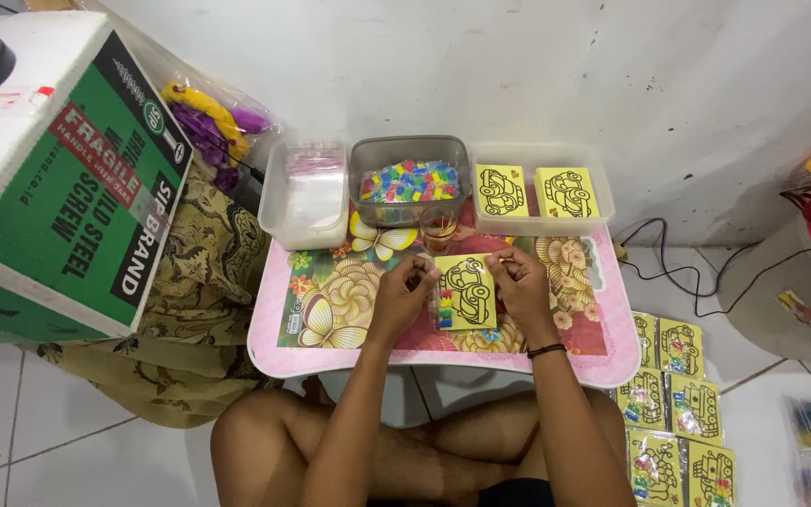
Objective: The person packages small toy cards by placing a yellow card into a clear plastic bag, adding a few small colorful blocks from a container, and then sealing the bag.
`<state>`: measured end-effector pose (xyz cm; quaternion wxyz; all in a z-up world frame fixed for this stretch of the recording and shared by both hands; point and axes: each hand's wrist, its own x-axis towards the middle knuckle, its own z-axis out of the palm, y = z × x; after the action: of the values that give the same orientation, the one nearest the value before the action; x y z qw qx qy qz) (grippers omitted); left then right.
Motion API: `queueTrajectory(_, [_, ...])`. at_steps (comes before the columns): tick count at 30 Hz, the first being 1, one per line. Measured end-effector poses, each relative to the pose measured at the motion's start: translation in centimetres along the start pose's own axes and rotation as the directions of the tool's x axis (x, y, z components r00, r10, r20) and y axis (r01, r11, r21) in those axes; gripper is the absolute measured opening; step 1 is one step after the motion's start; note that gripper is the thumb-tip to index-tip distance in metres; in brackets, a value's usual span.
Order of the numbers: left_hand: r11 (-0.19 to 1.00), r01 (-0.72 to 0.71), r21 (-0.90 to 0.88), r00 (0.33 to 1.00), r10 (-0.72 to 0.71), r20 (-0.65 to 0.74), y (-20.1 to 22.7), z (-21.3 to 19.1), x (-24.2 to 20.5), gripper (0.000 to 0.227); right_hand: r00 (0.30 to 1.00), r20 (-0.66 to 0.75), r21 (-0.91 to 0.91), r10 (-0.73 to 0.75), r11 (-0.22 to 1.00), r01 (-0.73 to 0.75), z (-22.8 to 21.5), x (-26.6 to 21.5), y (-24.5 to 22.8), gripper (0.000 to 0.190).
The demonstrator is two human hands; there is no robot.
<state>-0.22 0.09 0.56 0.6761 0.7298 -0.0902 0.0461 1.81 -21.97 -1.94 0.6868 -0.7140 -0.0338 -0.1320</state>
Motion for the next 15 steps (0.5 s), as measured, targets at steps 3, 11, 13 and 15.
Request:
queueTrajectory(3, [1.000, 0.002, -0.002, 1.000, -0.002, -0.008, -0.5, 0.0, 0.2, 0.018, 1.000, 0.005, -0.023, -0.005, 1.000, 0.006, -0.1, 0.0, 0.0, 0.017])
queueTrajectory(11, [0.997, 0.002, -0.073, 1.000, -0.003, -0.013, 0.5, 0.2, -0.1, 0.015, 0.999, 0.004, -0.023, -0.033, 0.999, 0.033, -0.1, 0.1, 0.4, 0.015])
queueTrajectory(13, [0.997, -0.004, -0.072, 1.000, 0.003, -0.016, 0.5, 0.2, -0.1, 0.015, 0.999, 0.003, -0.022, -0.036, 0.999, 0.036, -0.1, 0.1, 0.3, 0.015])
queueTrajectory(15, [0.998, -0.017, -0.063, 1.000, 0.016, -0.018, 0.3, 0.2, 0.0, 0.016, 0.999, -0.011, -0.016, -0.032, 0.999, 0.032, -0.1, 0.0, 0.2, 0.014])
